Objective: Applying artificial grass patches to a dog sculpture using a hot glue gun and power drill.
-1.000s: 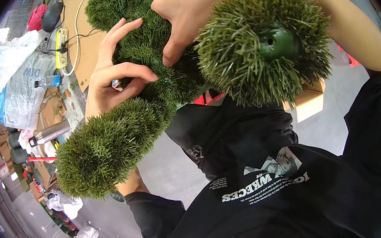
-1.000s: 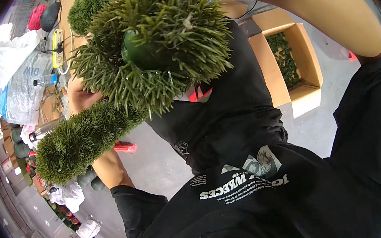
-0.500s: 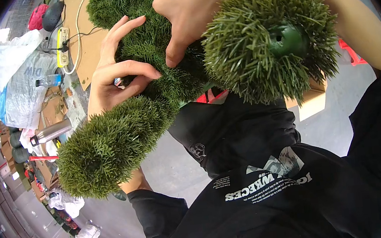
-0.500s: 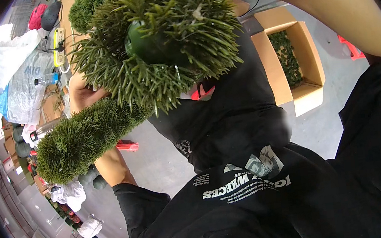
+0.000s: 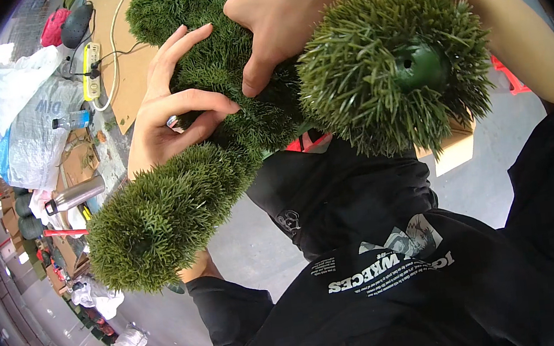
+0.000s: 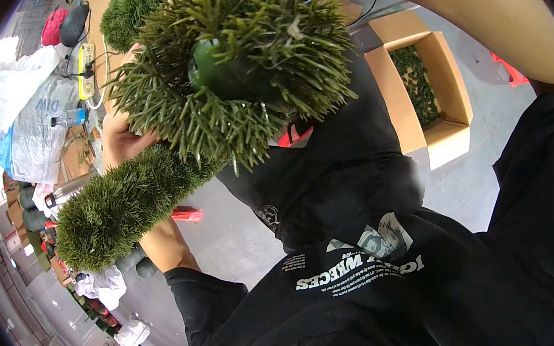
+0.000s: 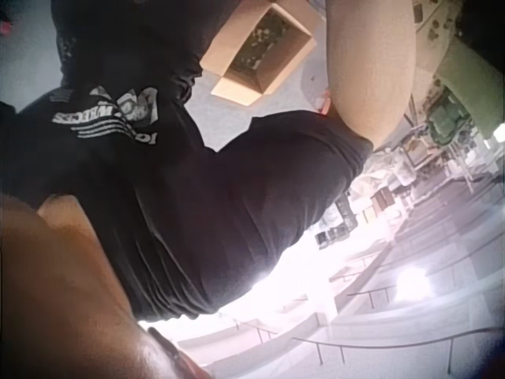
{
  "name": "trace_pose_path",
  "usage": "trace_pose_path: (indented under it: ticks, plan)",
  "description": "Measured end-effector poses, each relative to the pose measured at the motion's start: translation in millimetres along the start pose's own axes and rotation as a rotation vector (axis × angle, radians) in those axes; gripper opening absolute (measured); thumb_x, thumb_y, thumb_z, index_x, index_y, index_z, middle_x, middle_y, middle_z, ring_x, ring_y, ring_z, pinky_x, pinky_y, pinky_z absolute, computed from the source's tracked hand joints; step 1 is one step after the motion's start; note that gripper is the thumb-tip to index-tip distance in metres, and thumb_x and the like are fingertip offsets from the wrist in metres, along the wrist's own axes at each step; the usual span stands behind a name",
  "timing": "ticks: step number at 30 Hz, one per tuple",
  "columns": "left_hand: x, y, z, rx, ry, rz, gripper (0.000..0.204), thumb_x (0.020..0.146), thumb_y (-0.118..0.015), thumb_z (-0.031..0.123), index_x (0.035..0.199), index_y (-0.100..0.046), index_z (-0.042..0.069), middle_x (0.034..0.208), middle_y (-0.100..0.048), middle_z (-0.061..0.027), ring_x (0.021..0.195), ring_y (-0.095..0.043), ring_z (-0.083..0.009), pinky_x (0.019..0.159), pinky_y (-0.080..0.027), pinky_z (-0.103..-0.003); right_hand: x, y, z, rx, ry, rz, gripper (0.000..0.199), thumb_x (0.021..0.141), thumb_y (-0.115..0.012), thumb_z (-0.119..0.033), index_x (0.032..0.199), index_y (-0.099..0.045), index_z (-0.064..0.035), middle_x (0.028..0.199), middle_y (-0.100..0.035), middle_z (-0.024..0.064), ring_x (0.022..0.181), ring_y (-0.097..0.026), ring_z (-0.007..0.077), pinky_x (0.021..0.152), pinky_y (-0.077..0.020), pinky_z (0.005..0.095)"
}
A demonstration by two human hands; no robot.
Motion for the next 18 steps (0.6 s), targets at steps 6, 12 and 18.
trace_pose_path:
  ticks: [6,12,18]
  plan:
    - [-28,15,10,0.008,0.044,0.044,0.041,0.063,-0.081,-0.008,0.093,-0.081,0.019,0.158,-0.048,-0.0161,0.153,-0.033,-0.0418,0.124,-0.025,-0.054,-85,-107,-234,-0.062,0.02,-0.015,0.062,0.087,-0.072,-0.062,0.087,-0.073,-0.0003,0.079,-0.067,0.0179,0.071,-0.063,0.0284,0.063,-0.0489,0.0409]
    - [-2,6,9,0.005,-0.008,0.001,0.04,0.065,-0.081,-0.008,0.093,-0.082,0.02,0.158,-0.047,-0.0162,0.153,-0.032,-0.0417,0.124,-0.025,-0.054,-165,-170,-331,-0.076,-0.057,-0.006,0.061,0.088,-0.072,-0.062,0.089,-0.074,-0.0006,0.081,-0.067,0.0184,0.072,-0.064,0.029,0.064,-0.0492,0.041]
    - [-11,6,7,-0.052,-0.01,0.035,0.04,0.064,-0.081,-0.008,0.093,-0.082,0.019,0.157,-0.048,-0.0167,0.153,-0.032,-0.0417,0.124,-0.025,-0.054,-165,-177,-341,-0.106,-0.063,-0.035,0.061,0.088,-0.072,-0.061,0.09,-0.074,-0.0009,0.082,-0.068,0.019,0.073,-0.064,0.0296,0.065,-0.0495,0.0411]
Point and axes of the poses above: each hand's wrist, its own x-axis towards the middle knuckle, its own y-axis out of the back of the hand, z = x × y, the point moved 10 cm from there along x, towards the middle knuckle
